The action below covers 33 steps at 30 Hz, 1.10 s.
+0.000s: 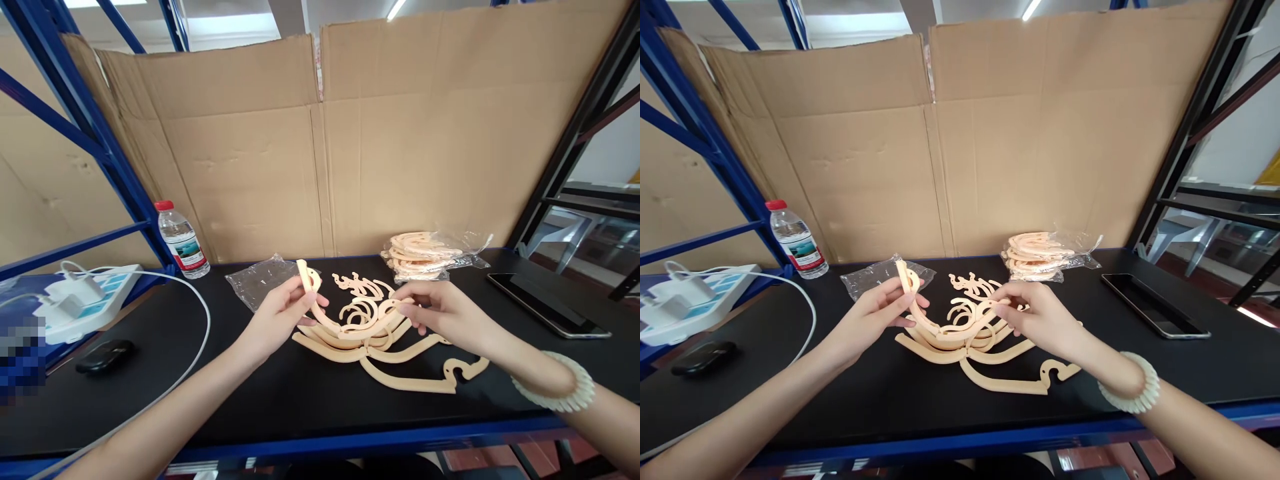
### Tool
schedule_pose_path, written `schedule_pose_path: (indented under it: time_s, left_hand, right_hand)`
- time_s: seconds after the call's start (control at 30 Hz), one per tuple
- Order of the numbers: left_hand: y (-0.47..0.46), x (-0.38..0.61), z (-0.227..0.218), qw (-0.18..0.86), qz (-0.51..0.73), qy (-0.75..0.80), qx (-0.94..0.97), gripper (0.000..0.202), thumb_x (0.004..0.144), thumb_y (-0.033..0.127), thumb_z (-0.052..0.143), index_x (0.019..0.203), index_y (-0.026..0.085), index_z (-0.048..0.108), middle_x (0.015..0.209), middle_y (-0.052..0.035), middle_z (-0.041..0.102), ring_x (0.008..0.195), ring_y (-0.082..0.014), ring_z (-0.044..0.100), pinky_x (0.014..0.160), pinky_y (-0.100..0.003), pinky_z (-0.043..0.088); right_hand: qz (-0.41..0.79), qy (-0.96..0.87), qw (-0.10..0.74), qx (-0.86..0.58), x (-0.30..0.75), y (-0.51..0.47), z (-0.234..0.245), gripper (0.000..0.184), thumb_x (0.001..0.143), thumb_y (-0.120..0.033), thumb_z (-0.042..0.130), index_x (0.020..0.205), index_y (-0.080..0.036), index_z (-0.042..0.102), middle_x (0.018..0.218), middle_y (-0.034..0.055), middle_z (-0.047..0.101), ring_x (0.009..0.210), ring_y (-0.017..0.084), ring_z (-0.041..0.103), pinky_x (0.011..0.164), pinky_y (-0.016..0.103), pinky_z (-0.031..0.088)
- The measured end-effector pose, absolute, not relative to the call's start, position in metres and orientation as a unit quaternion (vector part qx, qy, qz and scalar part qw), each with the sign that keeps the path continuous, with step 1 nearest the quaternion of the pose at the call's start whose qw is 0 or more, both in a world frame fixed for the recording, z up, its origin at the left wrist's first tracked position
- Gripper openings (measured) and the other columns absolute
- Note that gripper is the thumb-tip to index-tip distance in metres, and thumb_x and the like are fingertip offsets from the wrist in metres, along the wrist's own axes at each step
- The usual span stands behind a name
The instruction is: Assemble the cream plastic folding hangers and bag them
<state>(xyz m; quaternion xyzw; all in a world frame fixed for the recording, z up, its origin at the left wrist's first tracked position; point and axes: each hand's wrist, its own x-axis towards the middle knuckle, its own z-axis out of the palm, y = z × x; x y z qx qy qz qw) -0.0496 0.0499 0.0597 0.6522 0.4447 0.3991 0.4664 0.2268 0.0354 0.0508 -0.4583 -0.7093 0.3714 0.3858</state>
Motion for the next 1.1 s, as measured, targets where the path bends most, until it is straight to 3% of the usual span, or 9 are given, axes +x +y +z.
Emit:
schedule_pose_path:
  time_s: [0.1, 0.33, 0.43, 0.53, 0.73, 0.87, 1.1]
  left_hand:
    - [0.057, -0.044, 0.068, 0.442, 0.347, 0.434, 0.704, 0.032, 0.088, 0.042, 0.058, 0.108, 0.017, 0.059, 0.093, -0.0031, 0.064, 0.079, -0.0158, 0.062, 0.065, -0.025, 0.054]
    - [0.073, -0.031, 0.066, 0.453, 0.297, 0.421, 0.728, 0.030, 0.089, 0.041, 0.055, 0.076, 0.016, 0.063, 0.054, 0.0056, 0.045, 0.050, -0.0101, 0.044, 0.047, -0.021, 0.040]
    - [0.077, -0.034, 0.063, 0.474, 0.302, 0.426, 0.709, 0.029, 0.090, 0.040, 0.053, 0.077, 0.016, 0.062, 0.058, 0.0045, 0.051, 0.049, -0.0093, 0.045, 0.046, -0.020, 0.037]
    - [0.079, -0.038, 0.064, 0.506, 0.303, 0.424, 0.687, 0.028, 0.089, 0.041, 0.054, 0.084, 0.015, 0.063, 0.072, -0.0010, 0.063, 0.055, -0.0118, 0.056, 0.050, -0.022, 0.042]
    - [0.076, -0.042, 0.064, 0.537, 0.340, 0.417, 0.650, 0.030, 0.091, 0.044, 0.052, 0.094, 0.015, 0.060, 0.091, -0.0047, 0.065, 0.065, -0.0126, 0.062, 0.058, -0.024, 0.050]
    - [0.071, -0.045, 0.060, 0.533, 0.376, 0.406, 0.640, 0.031, 0.087, 0.045, 0.059, 0.098, 0.017, 0.059, 0.083, -0.0016, 0.062, 0.069, -0.0137, 0.062, 0.063, -0.026, 0.054]
    - [0.067, -0.045, 0.050, 0.526, 0.427, 0.418, 0.605, 0.027, 0.082, 0.041, 0.067, 0.091, 0.017, 0.058, 0.070, 0.0024, 0.058, 0.066, -0.0139, 0.060, 0.063, -0.030, 0.058]
  right_hand:
    - [0.419, -0.708, 0.365, -0.436, 0.222, 0.048, 0.060, 0.027, 0.082, -0.043, 0.064, 0.089, -0.016, 0.065, 0.060, -0.0027, 0.055, 0.054, 0.013, 0.059, 0.053, 0.028, 0.056]
    - [0.519, -0.653, 0.354, -0.423, 0.191, 0.074, 0.067, 0.018, 0.081, -0.030, 0.069, 0.092, -0.018, 0.062, 0.070, -0.0009, 0.065, 0.064, 0.017, 0.071, 0.062, 0.031, 0.062]
    - [0.548, -0.622, 0.365, -0.424, 0.183, 0.085, 0.066, 0.019, 0.081, -0.023, 0.071, 0.097, -0.018, 0.061, 0.075, -0.0004, 0.066, 0.063, 0.016, 0.071, 0.064, 0.031, 0.062]
    - [0.575, -0.614, 0.358, -0.406, 0.179, 0.095, 0.064, 0.021, 0.078, -0.021, 0.074, 0.096, -0.015, 0.064, 0.072, 0.0001, 0.065, 0.060, 0.014, 0.069, 0.059, 0.029, 0.060]
    - [0.615, -0.589, 0.386, -0.354, 0.169, 0.102, 0.059, 0.026, 0.080, -0.036, 0.073, 0.092, -0.015, 0.064, 0.072, -0.0007, 0.060, 0.063, 0.009, 0.061, 0.056, 0.021, 0.055]
    - [0.622, -0.584, 0.402, -0.332, 0.164, 0.103, 0.056, 0.031, 0.082, -0.044, 0.071, 0.078, -0.015, 0.062, 0.067, -0.0015, 0.057, 0.060, 0.009, 0.058, 0.055, 0.021, 0.054]
    - [0.628, -0.629, 0.371, -0.269, 0.165, 0.101, 0.052, 0.028, 0.084, -0.040, 0.070, 0.099, -0.017, 0.063, 0.091, 0.0022, 0.063, 0.078, 0.013, 0.064, 0.063, 0.024, 0.059]
